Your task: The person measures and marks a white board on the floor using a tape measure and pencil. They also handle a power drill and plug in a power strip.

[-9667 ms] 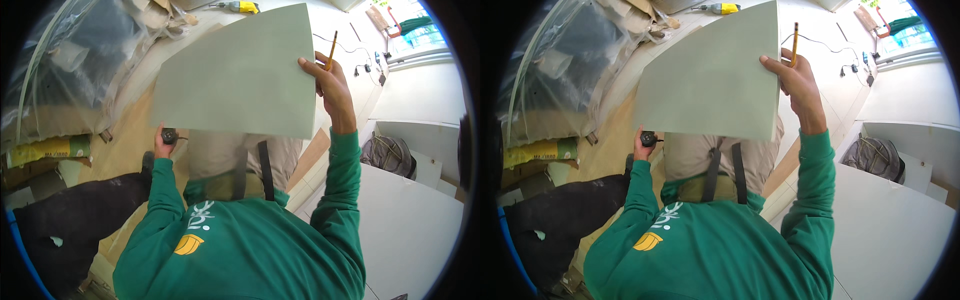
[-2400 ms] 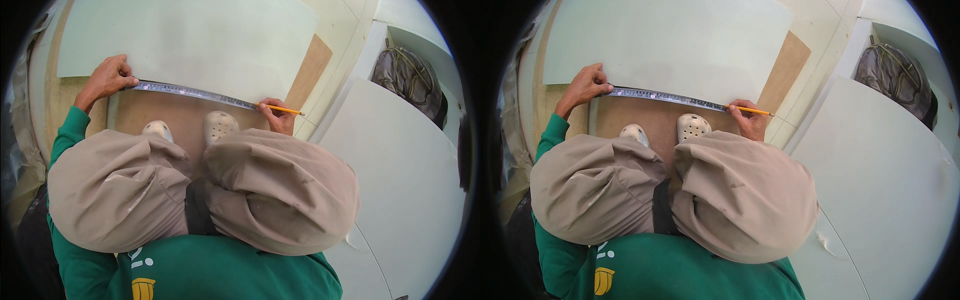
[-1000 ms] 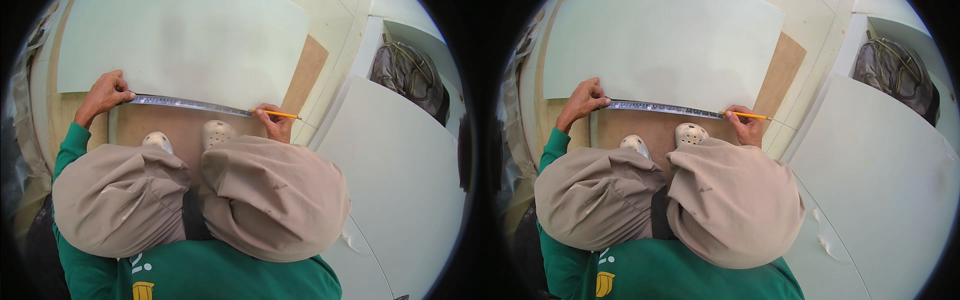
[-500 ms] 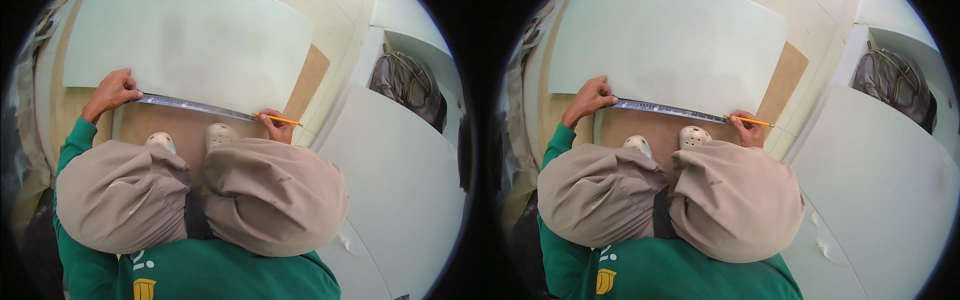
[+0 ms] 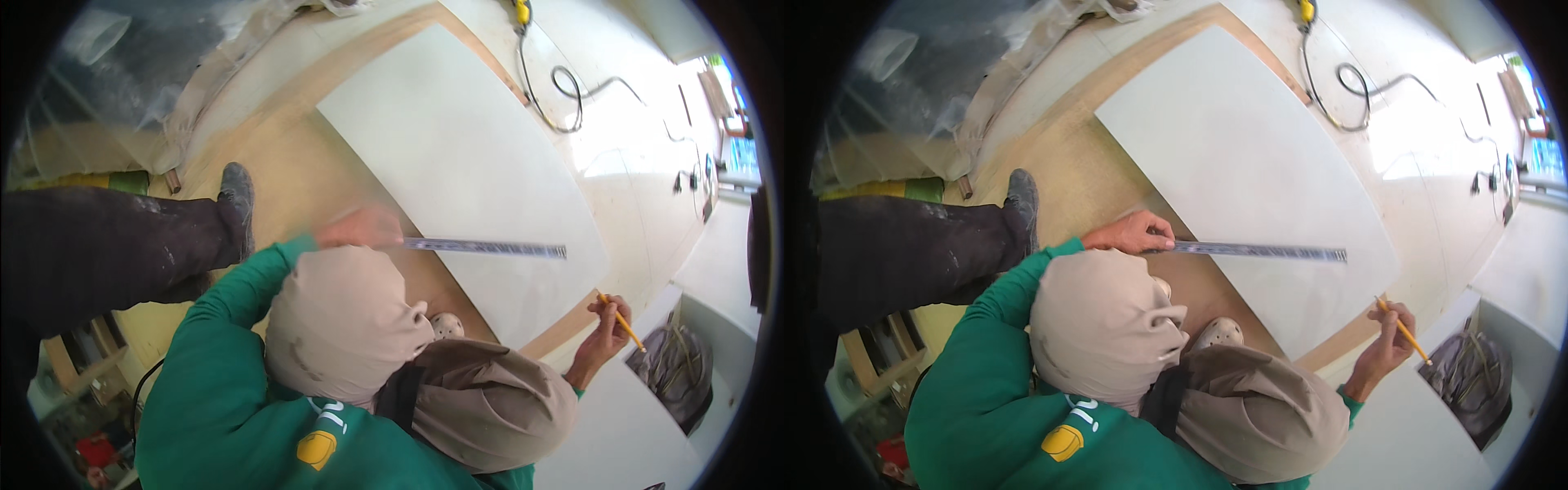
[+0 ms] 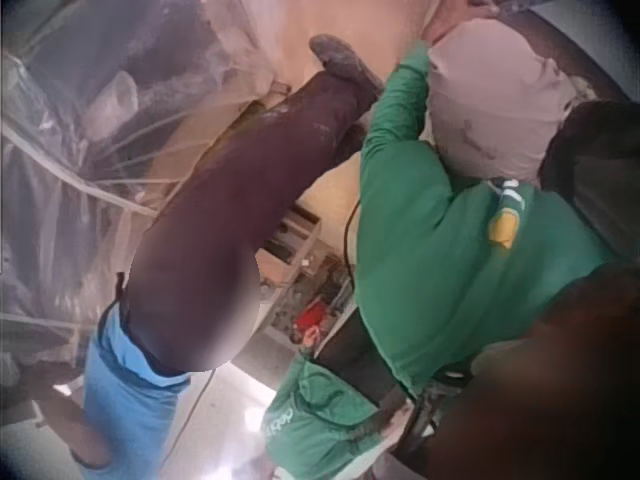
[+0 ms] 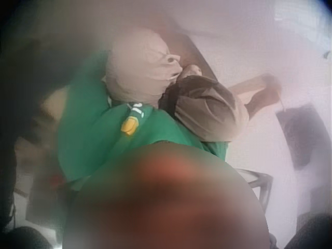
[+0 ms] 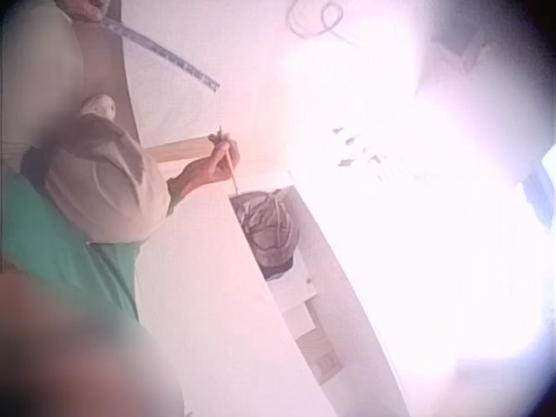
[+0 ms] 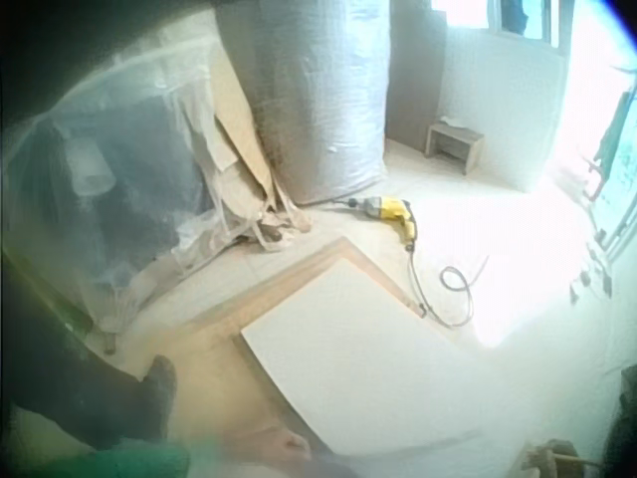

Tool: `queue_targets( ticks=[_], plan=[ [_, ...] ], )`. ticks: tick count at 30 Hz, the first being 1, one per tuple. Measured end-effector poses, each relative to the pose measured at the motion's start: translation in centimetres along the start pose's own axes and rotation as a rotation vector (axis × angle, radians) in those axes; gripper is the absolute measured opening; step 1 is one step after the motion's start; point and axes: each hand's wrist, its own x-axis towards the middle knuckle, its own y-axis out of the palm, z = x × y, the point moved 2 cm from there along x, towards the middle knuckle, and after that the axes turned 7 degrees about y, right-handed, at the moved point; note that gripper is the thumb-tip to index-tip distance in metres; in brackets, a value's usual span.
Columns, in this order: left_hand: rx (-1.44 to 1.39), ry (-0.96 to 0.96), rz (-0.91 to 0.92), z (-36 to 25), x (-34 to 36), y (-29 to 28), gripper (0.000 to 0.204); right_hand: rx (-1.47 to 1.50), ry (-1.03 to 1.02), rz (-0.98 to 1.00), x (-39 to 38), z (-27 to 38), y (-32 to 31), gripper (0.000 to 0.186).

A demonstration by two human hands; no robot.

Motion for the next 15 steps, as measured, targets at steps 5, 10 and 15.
queue_targets(
  ticks=[5,10,15],
  plan=[
    [-0.591,-0.136,-0.55,0.7,-1.4,3.2,0.023,-0.162,-0.028,0.391,6.6,6.1,10.4,0.013],
    [-0.752,-0.121,-0.982,2.8,2.2,3.9,0.019,-0.335,-0.141,0.883,8.1,7.6,23.1,0.015],
    [-1.089,-0.249,-1.108,0.7,4.3,4.1,0.015,-0.38,-0.103,1.054,6.4,6.8,32.7,0.021]
  ],
)
